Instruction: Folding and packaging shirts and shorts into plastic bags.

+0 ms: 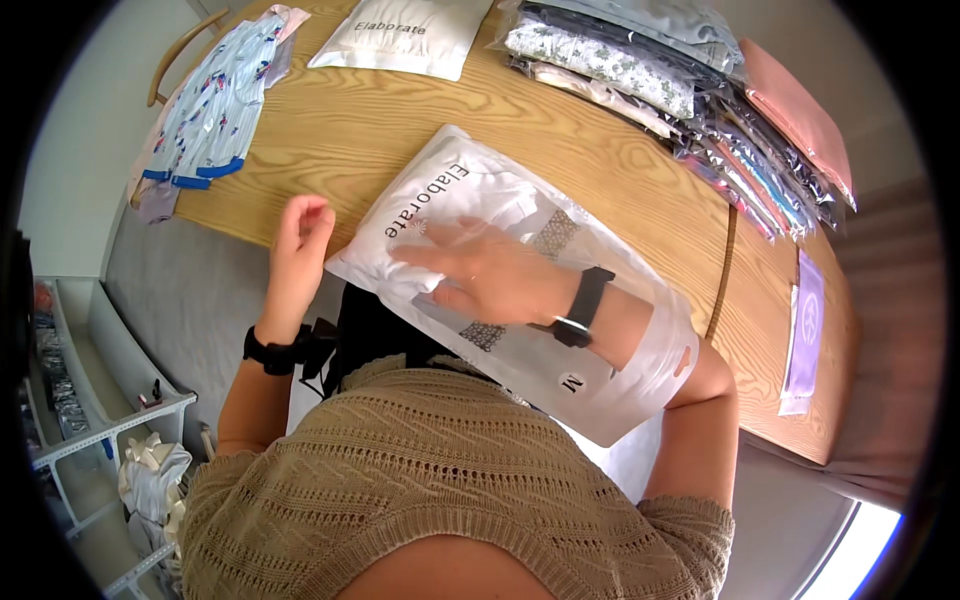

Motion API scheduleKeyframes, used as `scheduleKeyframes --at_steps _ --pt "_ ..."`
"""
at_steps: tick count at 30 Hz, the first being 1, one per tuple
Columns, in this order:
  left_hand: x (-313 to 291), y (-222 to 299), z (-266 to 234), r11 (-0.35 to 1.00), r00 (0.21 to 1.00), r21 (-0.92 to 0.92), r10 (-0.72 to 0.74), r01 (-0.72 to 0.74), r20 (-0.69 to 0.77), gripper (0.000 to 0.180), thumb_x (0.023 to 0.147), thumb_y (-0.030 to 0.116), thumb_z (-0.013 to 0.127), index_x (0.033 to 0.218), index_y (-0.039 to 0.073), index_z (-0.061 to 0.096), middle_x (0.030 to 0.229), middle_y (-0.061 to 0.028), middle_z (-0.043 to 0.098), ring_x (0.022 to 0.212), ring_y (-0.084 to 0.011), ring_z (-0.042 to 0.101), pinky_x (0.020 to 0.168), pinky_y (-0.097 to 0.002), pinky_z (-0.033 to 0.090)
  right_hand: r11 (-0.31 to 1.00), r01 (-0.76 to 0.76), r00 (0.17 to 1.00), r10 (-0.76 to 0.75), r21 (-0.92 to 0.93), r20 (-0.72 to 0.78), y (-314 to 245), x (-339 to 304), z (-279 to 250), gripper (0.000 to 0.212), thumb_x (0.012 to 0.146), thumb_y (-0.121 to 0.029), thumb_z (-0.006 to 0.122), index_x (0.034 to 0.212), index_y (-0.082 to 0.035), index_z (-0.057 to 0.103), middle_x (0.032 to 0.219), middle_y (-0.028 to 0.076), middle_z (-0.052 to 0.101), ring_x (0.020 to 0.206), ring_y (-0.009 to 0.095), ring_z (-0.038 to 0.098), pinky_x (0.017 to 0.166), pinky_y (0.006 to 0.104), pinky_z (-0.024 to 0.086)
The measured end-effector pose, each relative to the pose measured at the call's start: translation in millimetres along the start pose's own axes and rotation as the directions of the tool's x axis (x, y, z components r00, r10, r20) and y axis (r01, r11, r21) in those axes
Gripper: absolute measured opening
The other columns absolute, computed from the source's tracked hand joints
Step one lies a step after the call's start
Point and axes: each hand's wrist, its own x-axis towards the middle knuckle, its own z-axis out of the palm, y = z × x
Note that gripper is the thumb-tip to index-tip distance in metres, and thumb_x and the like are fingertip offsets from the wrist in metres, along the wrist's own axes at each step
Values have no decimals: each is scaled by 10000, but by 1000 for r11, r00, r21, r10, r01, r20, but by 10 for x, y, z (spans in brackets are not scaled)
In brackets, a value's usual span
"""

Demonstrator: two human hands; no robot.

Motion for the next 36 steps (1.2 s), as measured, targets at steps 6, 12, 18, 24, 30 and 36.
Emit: scheduleKeyframes --at_steps 6,12,18,24,30,36 --pt "-378 222 -172 879 877 135 -470 457 97 234 892 201 602 956 -17 545 842 -83 579 790 -140 587 664 -271 485 978 -153 983 165 145 -75 -78 68 113 599 818 -191 644 1328 -23 378 1223 201 516 1132 377 501 1004 415 374" --pt "-452 113 -83 899 938 -272 -316 343 139 273 924 192 557 1101 -10 511 1013 -74 565 873 -102 548 709 -242 482 960 -231 947 260 161 -189 8 113 250 544 776 -116 690 1245 3 440 1095 175 550 1019 323 560 859 359 452" --pt "-457 187 24 842 915 -368 -320 394 247 382 921 179 557 1230 -19 450 1079 -89 546 867 -110 546 789 -264 499 905 -110 874 284 411 -393 1 135 373 380 744 -40 682 1100 -26 548 1079 134 604 1023 308 573 887 365 465" --pt "-462 105 53 699 910 -585 -270 411 315 418 969 210 463 1298 -27 365 1203 -147 527 1057 -192 567 900 -338 475 901 -5 951 138 434 -275 141 103 374 413 772 -43 682 1166 -60 560 1163 119 598 1118 287 549 960 354 431" --pt "-427 99 1 592 906 -690 -200 416 374 478 1004 304 325 1373 5 261 1272 -166 469 1157 -240 513 977 -408 416 978 87 996 -78 188 -53 33 149 296 497 804 -94 635 1282 -125 506 1380 71 444 1295 279 388 1086 478 262" --pt "-380 207 7 585 903 -697 -169 415 395 491 1005 305 339 1393 25 235 1300 -159 441 1157 -234 508 961 -397 433 950 111 992 -88 -291 92 -28 66 440 523 851 -182 574 1354 -179 431 1486 20 289 1354 290 288 1071 579 206"
